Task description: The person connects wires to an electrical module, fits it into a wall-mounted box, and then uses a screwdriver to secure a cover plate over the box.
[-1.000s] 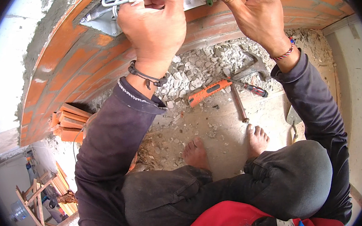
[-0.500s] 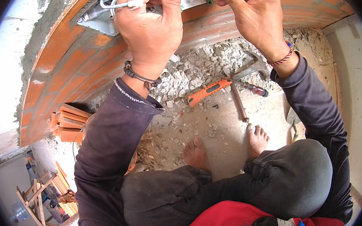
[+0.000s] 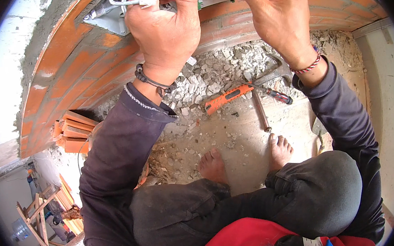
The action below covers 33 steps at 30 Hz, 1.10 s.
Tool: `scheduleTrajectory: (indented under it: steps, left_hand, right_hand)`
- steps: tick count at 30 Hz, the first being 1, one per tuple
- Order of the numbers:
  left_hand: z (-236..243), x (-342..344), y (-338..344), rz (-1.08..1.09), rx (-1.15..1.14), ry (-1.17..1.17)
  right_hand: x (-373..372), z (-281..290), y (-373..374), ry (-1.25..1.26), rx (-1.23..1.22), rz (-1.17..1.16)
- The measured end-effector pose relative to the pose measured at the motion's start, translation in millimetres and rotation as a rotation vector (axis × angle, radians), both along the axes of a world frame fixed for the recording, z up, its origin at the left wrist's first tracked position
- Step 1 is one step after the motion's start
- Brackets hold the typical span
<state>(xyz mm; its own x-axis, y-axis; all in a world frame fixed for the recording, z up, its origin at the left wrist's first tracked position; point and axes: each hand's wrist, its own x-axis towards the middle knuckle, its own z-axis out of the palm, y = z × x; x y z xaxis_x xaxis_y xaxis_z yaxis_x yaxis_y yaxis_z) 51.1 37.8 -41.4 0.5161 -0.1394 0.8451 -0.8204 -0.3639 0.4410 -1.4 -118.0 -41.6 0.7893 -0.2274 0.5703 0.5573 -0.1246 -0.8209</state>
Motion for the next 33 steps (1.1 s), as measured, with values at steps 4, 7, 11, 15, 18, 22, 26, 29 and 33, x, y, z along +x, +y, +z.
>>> scheduleTrajectory:
  steps: [4, 7, 11, 15, 18, 22, 26, 29, 33]
  left_hand:
    - [-2.9, 2.8, -1.9, -0.013, -0.013, -0.017]
    - [0.7, -1.8, 1.5, 0.012, 0.044, 0.005]
    - [-1.0, -2.4, 4.0, -0.007, 0.031, 0.018]
    - [-7.0, 2.4, 4.5, -0.090, -0.039, 0.048]
    - [-9.2, 1.8, 5.4, -0.118, -0.073, 0.065]
    - [-7.6, -3.8, 7.5, -0.008, -0.010, 0.069]
    - [-4.3, -5.6, 10.3, 0.046, 0.095, -0.051]
    - [-1.6, -7.1, 12.2, 0.078, 0.174, -0.089]
    - [-3.3, -6.0, 11.2, 0.057, 0.174, -0.135]
  right_hand:
    - [-11.9, -6.1, 6.8, 0.097, -0.004, -0.066]
    - [-10.3, -21.3, 7.2, 0.069, 0.093, 0.015]
    - [-12.7, -20.6, 0.9, 0.121, -0.063, -0.058]
    - [-5.0, -27.9, -0.1, -0.075, -0.109, -0.075]
    - [-4.2, -26.8, -1.2, -0.093, -0.174, -0.148]
    - [-1.0, -23.0, -8.9, -0.104, -0.242, -0.217]
    - [5.4, -4.7, -12.9, -0.323, -0.244, -0.174]
    - [7.7, 15.3, -19.1, -0.488, -0.456, -0.232]
    - [12.7, 20.1, -12.8, -0.500, -0.578, -0.283]
